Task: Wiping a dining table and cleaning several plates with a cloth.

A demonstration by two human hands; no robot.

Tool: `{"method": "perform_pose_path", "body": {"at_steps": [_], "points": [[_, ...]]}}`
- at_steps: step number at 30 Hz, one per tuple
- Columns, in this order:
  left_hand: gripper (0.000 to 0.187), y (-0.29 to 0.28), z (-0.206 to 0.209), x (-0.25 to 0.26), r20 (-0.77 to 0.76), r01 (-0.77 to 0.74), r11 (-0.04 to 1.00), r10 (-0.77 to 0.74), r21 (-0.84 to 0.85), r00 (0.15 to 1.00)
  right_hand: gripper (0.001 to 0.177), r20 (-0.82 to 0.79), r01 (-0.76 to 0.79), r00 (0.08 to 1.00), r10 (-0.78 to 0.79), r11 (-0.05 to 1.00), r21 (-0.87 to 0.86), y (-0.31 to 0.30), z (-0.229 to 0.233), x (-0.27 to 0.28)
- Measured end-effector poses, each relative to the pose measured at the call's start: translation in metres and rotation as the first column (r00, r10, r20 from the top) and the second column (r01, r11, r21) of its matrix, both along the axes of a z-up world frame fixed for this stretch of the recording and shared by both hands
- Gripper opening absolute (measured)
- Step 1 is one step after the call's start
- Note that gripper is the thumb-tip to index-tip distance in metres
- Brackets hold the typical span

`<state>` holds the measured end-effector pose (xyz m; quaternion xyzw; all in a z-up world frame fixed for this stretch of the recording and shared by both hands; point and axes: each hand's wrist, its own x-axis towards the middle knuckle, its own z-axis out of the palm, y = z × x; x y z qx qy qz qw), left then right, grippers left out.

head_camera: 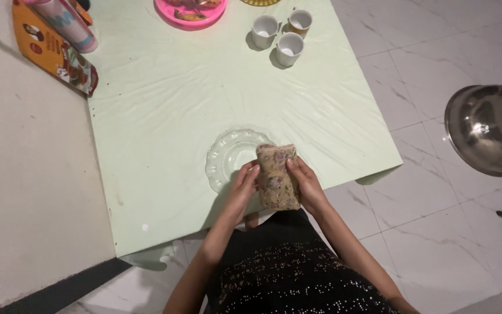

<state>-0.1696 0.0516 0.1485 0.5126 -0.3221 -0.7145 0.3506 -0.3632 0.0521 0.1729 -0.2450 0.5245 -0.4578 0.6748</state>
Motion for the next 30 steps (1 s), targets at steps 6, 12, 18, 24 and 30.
{"method": "perform_pose_path", "body": {"at_steps": [6, 12, 18, 24, 30], "points": [[0.061, -0.001, 0.005, -0.013, -0.242, -0.157, 0.986, 0.137, -0.062, 0.961, 0.05, -0.188, -0.071, 0.981, 0.059, 0.996, -0.06, 0.0, -0.001, 0.013], [0.064, -0.008, 0.015, -0.012, -0.194, -0.252, 0.968, 0.248, 0.006, 0.949, 0.049, -0.277, -0.099, 0.956, 0.1, 0.995, 0.018, -0.004, 0.016, 0.025], [0.068, -0.019, -0.006, -0.008, -0.175, -0.45, 0.893, 0.447, 0.027, 0.877, 0.056, -0.321, -0.252, 0.923, 0.214, 0.964, -0.082, 0.002, 0.007, 0.024], [0.069, -0.028, -0.015, 0.001, -0.39, -0.567, 0.819, 0.552, 0.088, 0.737, 0.06, -0.316, -0.23, 0.917, 0.242, 0.97, 0.074, 0.001, 0.0, 0.019], [0.065, -0.028, -0.008, 0.008, -0.43, -0.464, 0.877, 0.469, 0.124, 0.771, 0.044, -0.216, -0.085, 0.974, 0.071, 0.995, -0.056, -0.004, -0.013, 0.003]]}}
